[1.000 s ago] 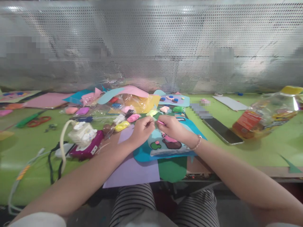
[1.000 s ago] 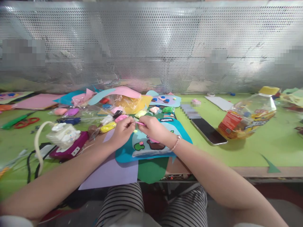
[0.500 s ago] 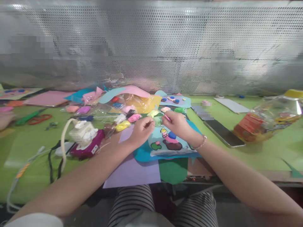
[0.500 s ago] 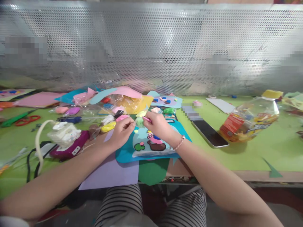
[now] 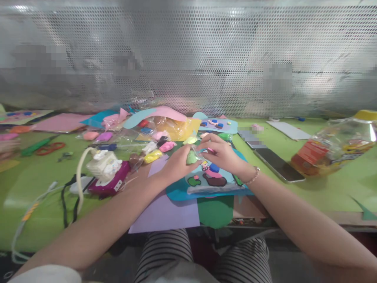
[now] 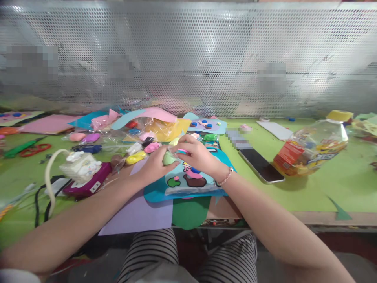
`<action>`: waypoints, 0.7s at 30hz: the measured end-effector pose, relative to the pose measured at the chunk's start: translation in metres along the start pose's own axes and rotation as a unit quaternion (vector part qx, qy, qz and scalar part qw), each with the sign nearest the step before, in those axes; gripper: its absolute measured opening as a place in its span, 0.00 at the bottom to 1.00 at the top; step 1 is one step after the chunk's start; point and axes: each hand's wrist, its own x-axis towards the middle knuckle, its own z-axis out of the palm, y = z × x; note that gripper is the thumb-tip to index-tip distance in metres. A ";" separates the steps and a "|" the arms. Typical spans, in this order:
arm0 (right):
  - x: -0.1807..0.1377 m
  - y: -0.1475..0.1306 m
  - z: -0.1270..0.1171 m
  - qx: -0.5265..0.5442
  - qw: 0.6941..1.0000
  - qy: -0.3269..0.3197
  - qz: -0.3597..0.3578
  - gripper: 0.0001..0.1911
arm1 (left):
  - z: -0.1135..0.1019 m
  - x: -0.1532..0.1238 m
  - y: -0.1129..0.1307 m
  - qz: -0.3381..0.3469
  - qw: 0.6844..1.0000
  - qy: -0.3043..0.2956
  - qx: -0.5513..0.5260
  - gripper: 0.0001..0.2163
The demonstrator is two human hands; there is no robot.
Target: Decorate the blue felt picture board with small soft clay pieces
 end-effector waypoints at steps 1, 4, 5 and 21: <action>0.000 0.001 0.000 -0.002 1.000 0.002 -0.007 0.08 | -0.001 0.000 0.001 -0.004 1.000 -0.005 0.004 0.15; -0.001 0.000 0.002 -0.012 1.000 -0.005 -0.011 0.08 | -0.002 0.000 0.003 0.003 1.000 -0.015 0.007 0.14; -0.001 -0.001 0.002 -0.016 1.000 -0.012 -0.010 0.07 | -0.002 -0.001 0.003 0.007 1.000 -0.018 0.005 0.14; 0.001 -0.003 -0.002 0.003 0.999 0.013 0.045 0.02 | -0.001 0.000 0.002 -0.022 1.000 -0.013 -0.014 0.12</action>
